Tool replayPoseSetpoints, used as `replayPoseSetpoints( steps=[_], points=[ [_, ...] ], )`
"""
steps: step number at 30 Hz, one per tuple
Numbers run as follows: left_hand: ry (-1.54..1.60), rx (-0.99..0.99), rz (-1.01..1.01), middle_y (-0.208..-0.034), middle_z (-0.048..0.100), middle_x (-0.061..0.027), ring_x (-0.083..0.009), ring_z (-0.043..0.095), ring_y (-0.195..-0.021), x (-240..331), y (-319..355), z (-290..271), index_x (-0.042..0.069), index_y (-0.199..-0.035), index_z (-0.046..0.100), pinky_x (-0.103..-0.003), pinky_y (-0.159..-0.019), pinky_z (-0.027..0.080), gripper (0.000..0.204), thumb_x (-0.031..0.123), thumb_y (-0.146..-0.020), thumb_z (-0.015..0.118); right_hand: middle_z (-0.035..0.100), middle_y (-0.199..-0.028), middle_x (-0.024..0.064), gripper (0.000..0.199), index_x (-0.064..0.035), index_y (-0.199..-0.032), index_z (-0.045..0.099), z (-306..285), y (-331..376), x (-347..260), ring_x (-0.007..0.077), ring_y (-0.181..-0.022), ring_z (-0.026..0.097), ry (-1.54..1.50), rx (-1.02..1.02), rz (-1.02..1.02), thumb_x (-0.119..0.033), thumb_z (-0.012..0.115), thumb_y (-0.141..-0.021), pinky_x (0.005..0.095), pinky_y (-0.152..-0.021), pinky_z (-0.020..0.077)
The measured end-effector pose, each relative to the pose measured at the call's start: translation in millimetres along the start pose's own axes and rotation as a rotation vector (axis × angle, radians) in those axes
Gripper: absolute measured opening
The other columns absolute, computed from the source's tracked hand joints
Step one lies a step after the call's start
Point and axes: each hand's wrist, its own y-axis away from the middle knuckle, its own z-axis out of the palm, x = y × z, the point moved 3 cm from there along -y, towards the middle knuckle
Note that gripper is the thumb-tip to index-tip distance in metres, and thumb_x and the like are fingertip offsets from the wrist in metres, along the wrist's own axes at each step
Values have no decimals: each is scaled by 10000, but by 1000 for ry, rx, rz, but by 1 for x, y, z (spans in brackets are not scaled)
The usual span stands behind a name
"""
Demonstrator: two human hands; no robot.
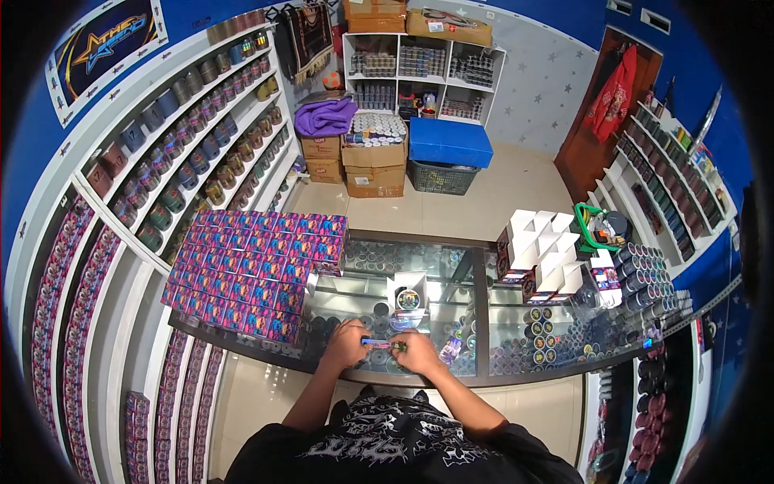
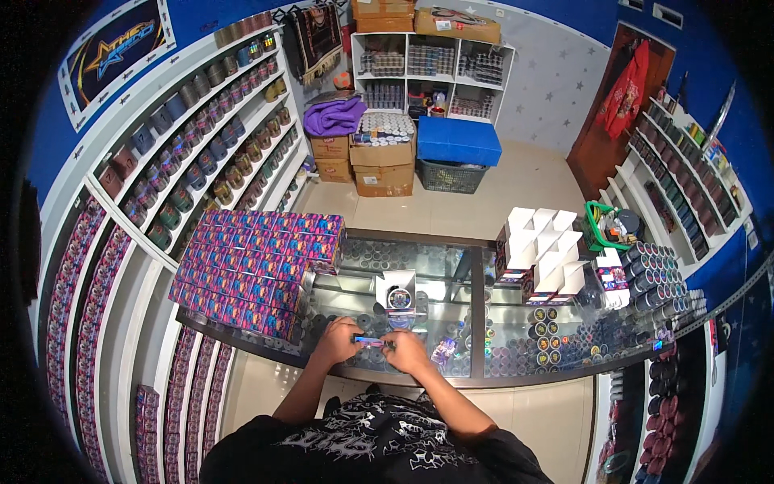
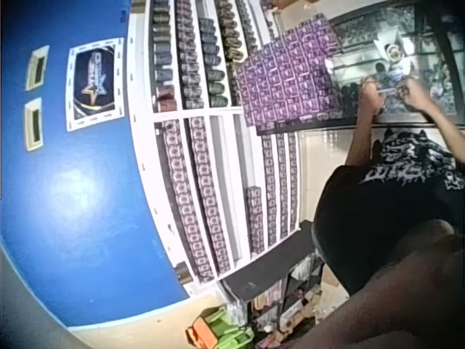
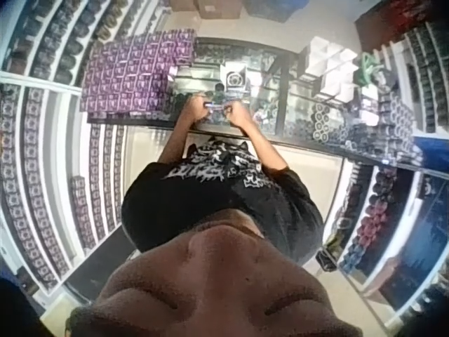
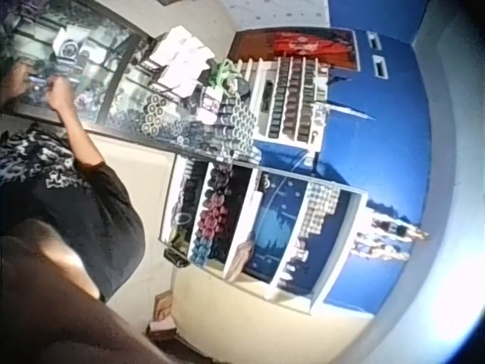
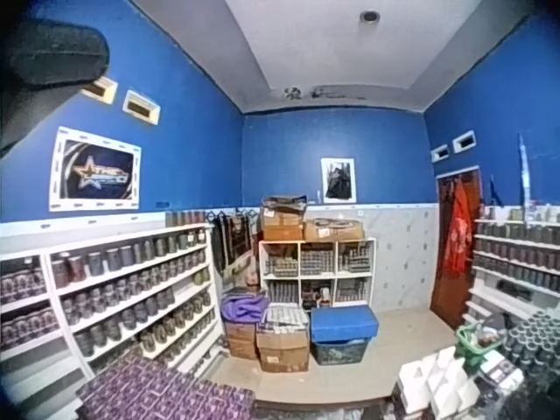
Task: Packing small circular toy containers into cardboard boxes.
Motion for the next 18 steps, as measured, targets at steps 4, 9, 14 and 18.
replayPoseSetpoints(
  steps=[4,9,14,18],
  points=[
    [-97,16,-17,-964,649,-82,-270,581,-1023,-12,7,3,89,-876,751,-402,-916,426,205,162,-685,766,664,-1028,147,331,-127,-1069,712,14,-4,-7,343,-943,632,205,-67,-24,-189,708,-744,414,-849,515],
    [-81,27,-33,-958,654,-69,-264,577,-1030,-10,11,3,100,-879,755,-402,-906,420,191,156,-696,753,661,-1048,154,315,-126,-1067,703,10,-7,-18,357,-959,633,163,-81,34,-190,699,-758,435,-843,512],
    [-72,75,-11,-944,658,-48,-256,588,-971,-14,14,7,116,-837,756,-396,-877,437,160,138,-678,766,666,-1023,176,277,-108,-1034,693,13,-12,-21,363,-961,638,185,-103,74,-177,682,-766,447,-835,511],
    [-74,57,-7,-988,649,-70,-270,583,-999,-9,14,6,115,-907,748,-399,-883,432,206,136,-703,752,669,-996,182,238,-100,-991,692,26,-17,-11,365,-952,641,250,-155,137,-150,668,-759,449,-824,510]
  ],
)
